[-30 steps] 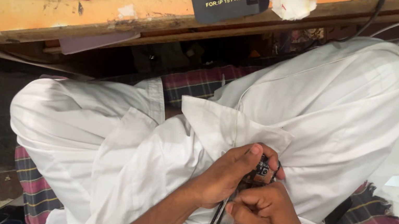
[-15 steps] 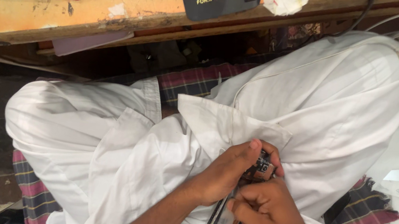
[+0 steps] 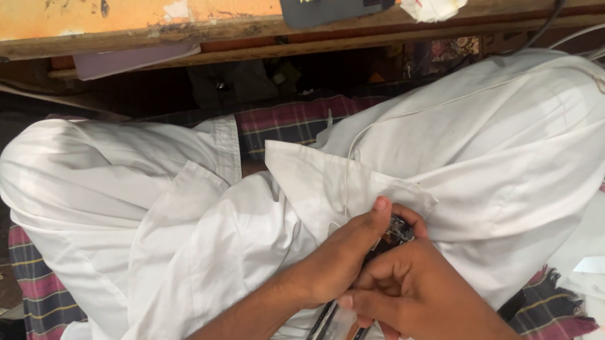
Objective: The person disassembles a smartphone, removes the back cover, and manipulates internal components including the battery and ribbon cables. They then reassemble the phone and apply a protective film to the screen.
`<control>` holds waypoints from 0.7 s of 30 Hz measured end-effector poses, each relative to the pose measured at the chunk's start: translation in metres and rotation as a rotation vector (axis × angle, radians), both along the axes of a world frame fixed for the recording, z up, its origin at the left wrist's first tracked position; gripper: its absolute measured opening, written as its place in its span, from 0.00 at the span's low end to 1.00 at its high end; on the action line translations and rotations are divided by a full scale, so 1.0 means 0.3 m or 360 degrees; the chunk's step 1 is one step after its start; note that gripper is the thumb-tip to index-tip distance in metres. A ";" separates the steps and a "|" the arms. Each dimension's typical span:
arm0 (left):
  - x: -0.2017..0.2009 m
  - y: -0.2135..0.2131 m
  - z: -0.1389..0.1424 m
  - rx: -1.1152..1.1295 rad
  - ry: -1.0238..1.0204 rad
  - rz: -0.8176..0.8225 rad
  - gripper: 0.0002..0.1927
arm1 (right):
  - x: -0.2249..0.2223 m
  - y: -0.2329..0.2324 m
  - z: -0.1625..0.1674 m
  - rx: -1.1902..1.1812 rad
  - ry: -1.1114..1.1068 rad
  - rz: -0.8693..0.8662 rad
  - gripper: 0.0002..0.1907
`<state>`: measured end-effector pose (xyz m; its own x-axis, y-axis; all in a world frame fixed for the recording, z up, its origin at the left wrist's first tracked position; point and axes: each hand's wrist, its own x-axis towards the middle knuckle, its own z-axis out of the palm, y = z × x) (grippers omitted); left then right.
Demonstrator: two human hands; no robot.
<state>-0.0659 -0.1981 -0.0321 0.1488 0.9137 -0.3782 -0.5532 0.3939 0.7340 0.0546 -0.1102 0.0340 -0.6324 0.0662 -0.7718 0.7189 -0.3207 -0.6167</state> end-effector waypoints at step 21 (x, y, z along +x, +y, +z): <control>0.036 -0.056 -0.037 0.0137 -0.0128 0.0035 0.41 | 0.138 -0.184 -0.097 0.0530 0.0288 -0.0419 0.13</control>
